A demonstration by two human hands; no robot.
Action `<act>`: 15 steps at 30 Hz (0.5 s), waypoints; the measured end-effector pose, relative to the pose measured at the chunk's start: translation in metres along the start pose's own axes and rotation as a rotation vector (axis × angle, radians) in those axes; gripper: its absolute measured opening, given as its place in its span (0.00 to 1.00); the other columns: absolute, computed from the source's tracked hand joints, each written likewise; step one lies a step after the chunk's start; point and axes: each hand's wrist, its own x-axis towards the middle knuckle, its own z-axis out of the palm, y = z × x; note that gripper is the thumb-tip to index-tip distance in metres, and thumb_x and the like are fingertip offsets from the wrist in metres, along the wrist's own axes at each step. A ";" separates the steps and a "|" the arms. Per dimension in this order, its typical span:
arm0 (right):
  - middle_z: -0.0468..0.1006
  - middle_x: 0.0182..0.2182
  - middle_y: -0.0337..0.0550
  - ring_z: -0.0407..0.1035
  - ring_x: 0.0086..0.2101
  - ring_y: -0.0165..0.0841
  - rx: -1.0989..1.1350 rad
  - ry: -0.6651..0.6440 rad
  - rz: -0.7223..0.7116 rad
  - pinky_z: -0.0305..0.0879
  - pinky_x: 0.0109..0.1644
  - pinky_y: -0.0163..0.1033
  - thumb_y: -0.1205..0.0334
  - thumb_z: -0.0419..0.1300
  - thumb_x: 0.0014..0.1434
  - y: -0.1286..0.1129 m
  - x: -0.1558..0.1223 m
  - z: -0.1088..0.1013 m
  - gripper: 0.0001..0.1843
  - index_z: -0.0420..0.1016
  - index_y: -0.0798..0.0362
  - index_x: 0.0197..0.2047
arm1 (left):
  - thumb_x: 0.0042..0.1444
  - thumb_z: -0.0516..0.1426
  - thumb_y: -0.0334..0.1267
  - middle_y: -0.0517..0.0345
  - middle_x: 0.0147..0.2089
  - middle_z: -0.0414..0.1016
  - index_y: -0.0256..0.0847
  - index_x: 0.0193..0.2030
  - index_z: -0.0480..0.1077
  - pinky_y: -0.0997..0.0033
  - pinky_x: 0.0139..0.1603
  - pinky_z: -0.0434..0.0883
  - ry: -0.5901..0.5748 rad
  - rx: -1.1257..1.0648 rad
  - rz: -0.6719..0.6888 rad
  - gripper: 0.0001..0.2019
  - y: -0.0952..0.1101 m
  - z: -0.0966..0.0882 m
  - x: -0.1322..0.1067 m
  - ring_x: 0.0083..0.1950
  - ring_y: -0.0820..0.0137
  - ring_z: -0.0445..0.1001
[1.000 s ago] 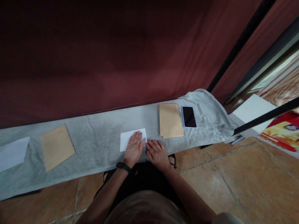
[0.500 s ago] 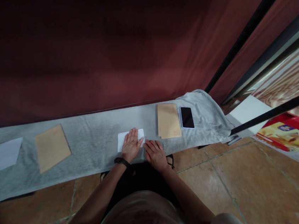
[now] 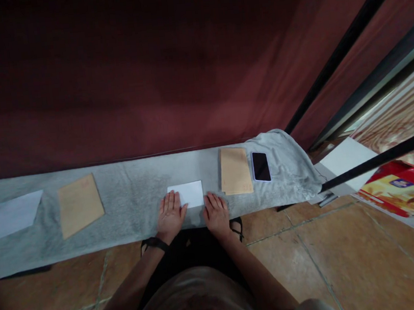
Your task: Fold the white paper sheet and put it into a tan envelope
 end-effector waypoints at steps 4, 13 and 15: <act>0.67 0.66 0.50 0.59 0.64 0.42 0.020 -0.004 0.044 0.50 0.69 0.52 0.67 0.53 0.65 -0.005 0.004 0.005 0.26 0.66 0.52 0.66 | 0.69 0.44 0.44 0.38 0.71 0.60 0.32 0.69 0.60 0.49 0.72 0.56 -0.080 0.027 0.096 0.27 0.016 -0.006 -0.006 0.74 0.55 0.56; 0.77 0.57 0.47 0.70 0.57 0.38 0.200 0.048 0.094 0.65 0.63 0.45 0.71 0.50 0.65 -0.008 0.021 0.017 0.27 0.71 0.49 0.64 | 0.66 0.48 0.41 0.39 0.71 0.62 0.36 0.70 0.59 0.52 0.69 0.60 -0.244 0.030 0.194 0.27 0.044 -0.022 0.012 0.71 0.55 0.62; 0.78 0.56 0.46 0.72 0.55 0.36 0.285 0.062 0.097 0.68 0.60 0.41 0.70 0.48 0.66 -0.012 0.024 0.018 0.26 0.71 0.49 0.64 | 0.66 0.47 0.36 0.40 0.70 0.64 0.36 0.68 0.61 0.54 0.67 0.62 -0.242 0.008 0.169 0.25 0.049 -0.026 0.014 0.69 0.56 0.64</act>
